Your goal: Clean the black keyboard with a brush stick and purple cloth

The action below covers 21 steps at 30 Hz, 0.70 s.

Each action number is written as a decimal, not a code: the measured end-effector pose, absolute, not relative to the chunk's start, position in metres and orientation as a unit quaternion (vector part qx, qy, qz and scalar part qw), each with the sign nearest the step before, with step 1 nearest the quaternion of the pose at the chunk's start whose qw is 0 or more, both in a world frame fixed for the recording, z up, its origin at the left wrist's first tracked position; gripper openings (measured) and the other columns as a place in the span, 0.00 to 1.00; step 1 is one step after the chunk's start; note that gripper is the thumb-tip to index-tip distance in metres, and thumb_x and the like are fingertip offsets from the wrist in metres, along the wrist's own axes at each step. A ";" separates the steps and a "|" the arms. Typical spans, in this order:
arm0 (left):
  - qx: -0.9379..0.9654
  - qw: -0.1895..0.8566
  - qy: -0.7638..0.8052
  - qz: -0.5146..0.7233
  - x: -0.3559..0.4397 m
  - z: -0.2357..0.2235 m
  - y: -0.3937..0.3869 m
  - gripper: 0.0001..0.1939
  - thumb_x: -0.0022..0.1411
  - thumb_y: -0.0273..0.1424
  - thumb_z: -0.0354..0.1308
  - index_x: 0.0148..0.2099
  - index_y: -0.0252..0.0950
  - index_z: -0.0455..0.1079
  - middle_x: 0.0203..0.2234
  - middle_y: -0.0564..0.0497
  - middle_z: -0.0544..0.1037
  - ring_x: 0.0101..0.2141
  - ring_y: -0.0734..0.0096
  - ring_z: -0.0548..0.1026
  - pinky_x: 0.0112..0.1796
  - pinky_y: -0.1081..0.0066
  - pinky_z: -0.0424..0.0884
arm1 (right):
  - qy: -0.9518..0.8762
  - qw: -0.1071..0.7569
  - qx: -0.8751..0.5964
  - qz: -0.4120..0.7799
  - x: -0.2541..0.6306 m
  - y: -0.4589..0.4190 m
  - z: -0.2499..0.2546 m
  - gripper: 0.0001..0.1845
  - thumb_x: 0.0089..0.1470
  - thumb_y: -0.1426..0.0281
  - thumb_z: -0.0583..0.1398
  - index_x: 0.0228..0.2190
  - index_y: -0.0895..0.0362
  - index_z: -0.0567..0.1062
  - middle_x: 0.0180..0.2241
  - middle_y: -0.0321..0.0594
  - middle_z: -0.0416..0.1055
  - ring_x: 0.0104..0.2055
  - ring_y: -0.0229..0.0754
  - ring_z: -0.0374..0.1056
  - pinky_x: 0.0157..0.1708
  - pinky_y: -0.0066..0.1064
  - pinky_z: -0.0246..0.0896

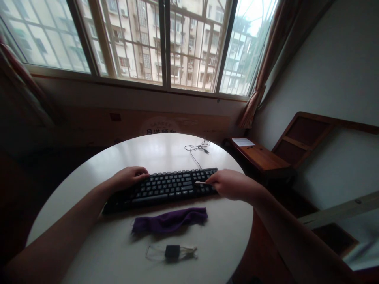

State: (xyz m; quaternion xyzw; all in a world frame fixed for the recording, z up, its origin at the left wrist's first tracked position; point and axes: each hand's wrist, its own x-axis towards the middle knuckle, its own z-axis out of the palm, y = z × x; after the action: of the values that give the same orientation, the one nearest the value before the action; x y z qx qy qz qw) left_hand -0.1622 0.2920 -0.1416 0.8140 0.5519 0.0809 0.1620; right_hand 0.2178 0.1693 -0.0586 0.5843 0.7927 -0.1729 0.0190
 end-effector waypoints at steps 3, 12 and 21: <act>0.813 0.164 0.553 0.085 -0.163 -0.143 0.293 0.25 0.59 0.52 0.48 0.45 0.42 0.76 0.41 0.48 0.79 0.40 0.58 0.75 0.39 0.67 0.66 | 0.802 0.051 0.567 -0.181 0.210 0.175 -0.055 0.23 0.54 0.71 0.52 0.48 0.50 0.79 0.45 0.37 0.74 0.43 0.39 0.70 0.43 0.24 0.60; 0.817 0.161 0.547 0.085 -0.163 -0.142 0.292 0.25 0.59 0.51 0.48 0.45 0.42 0.76 0.42 0.48 0.79 0.41 0.58 0.74 0.40 0.67 0.67 | 0.816 0.073 0.548 -0.169 0.211 0.174 -0.049 0.24 0.55 0.70 0.51 0.49 0.51 0.78 0.46 0.38 0.73 0.44 0.39 0.70 0.42 0.23 0.59; 0.814 0.159 0.552 0.079 -0.162 -0.140 0.291 0.25 0.60 0.52 0.48 0.45 0.42 0.76 0.41 0.48 0.79 0.41 0.59 0.75 0.40 0.67 0.67 | 0.815 0.089 0.553 -0.152 0.214 0.172 -0.042 0.23 0.56 0.70 0.52 0.48 0.48 0.78 0.45 0.36 0.74 0.43 0.38 0.70 0.43 0.23 0.60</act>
State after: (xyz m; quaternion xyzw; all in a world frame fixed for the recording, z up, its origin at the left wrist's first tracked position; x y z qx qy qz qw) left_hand -0.1618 0.2906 -0.1404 0.8143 0.5525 0.0793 0.1594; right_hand 0.2136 0.1724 -0.0422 0.5525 0.8146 -0.1525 0.0887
